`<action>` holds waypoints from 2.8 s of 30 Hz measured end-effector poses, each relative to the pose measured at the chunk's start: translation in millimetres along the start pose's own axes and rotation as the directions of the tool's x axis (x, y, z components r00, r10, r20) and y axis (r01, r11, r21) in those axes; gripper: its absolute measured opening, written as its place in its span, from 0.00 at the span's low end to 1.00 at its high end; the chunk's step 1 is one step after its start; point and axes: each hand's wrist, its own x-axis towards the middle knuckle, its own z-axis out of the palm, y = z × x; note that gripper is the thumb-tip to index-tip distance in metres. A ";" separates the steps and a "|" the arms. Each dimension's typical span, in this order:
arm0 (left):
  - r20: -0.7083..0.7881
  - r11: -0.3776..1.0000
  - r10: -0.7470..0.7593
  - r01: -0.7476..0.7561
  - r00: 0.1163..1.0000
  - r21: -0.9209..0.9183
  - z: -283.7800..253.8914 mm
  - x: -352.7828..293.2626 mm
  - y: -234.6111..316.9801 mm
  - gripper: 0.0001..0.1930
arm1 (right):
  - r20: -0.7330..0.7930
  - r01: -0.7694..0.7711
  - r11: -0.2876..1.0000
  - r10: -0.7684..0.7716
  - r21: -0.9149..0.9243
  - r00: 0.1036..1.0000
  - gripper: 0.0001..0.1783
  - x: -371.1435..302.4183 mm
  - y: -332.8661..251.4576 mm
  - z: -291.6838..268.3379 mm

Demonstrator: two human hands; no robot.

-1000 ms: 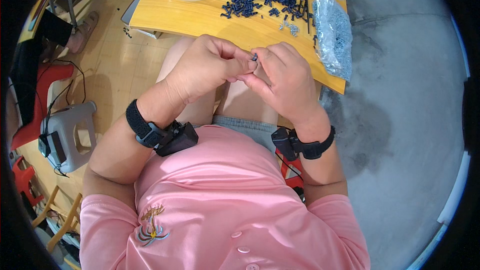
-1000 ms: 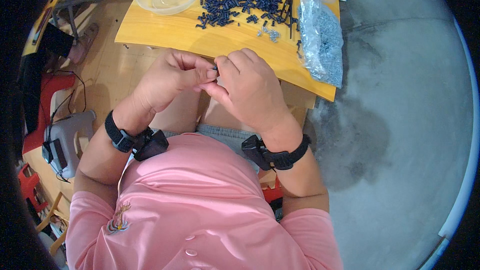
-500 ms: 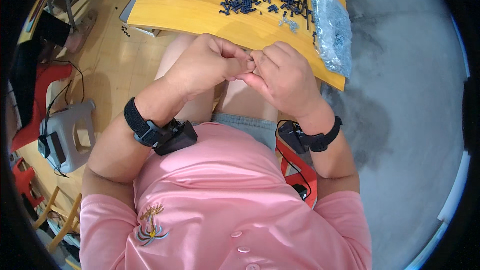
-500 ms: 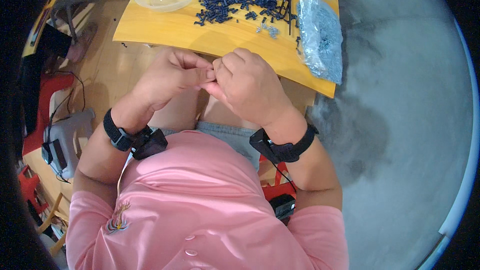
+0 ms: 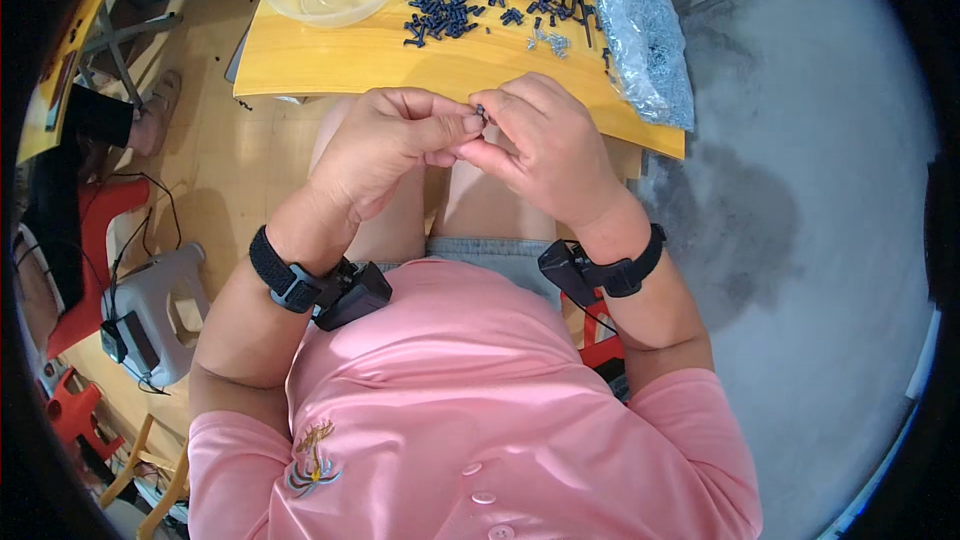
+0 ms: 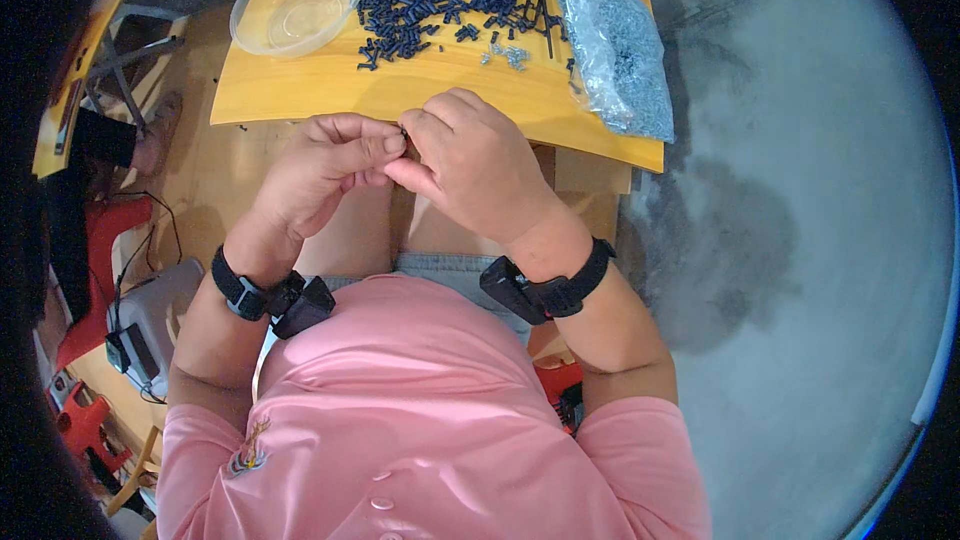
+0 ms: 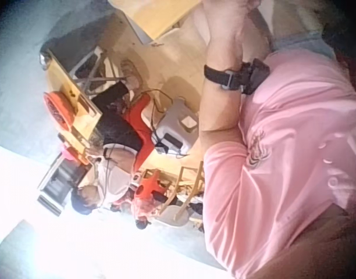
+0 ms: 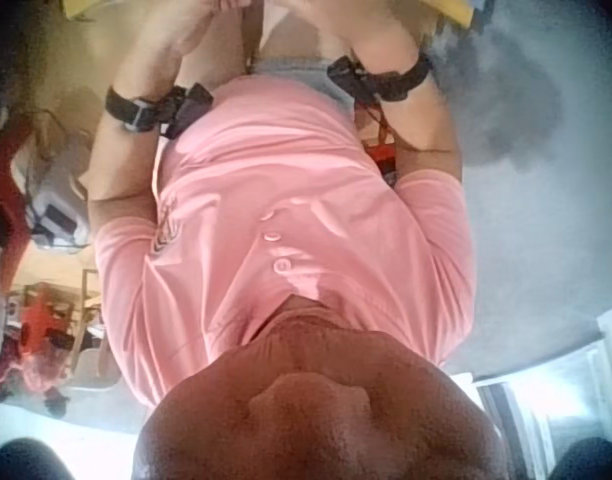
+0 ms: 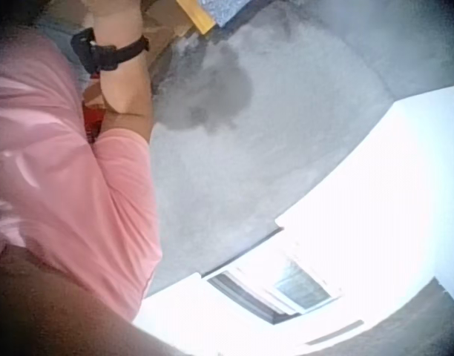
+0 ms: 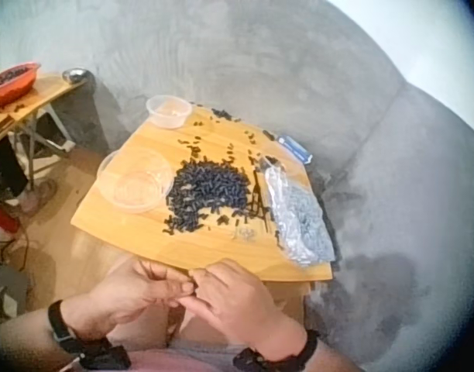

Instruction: Manually assembling small plastic and metal components at a workbench.

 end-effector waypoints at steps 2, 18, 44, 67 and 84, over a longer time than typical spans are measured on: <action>-0.013 0.998 0.007 -0.007 1.000 0.055 -0.1 -1.2 -1.6 0.10 | -0.010 0.018 0.999 -0.017 0.034 1.000 0.15 -0.2 -1.2 0.3; -0.037 0.981 0.066 -0.058 0.997 0.185 0.4 -6.5 -5.2 0.07 | 0.178 0.108 0.982 -0.080 -0.155 0.981 0.11 -0.5 -14.3 -3.6; -0.053 0.972 -0.020 0.032 0.998 0.232 -0.9 -3.4 3.0 0.10 | 0.354 0.075 0.992 -0.033 -0.106 0.935 0.10 14.1 -13.3 -19.1; -0.071 0.994 -0.007 0.015 0.997 0.107 5.1 -9.4 14.5 0.11 | 0.175 0.019 0.992 0.003 -0.126 0.985 0.12 18.7 -12.5 -14.4; -0.130 0.864 0.194 -0.106 0.972 0.492 22.9 -30.7 28.4 0.07 | 0.163 0.071 0.985 -0.045 -0.157 0.986 0.13 14.0 -29.9 -18.7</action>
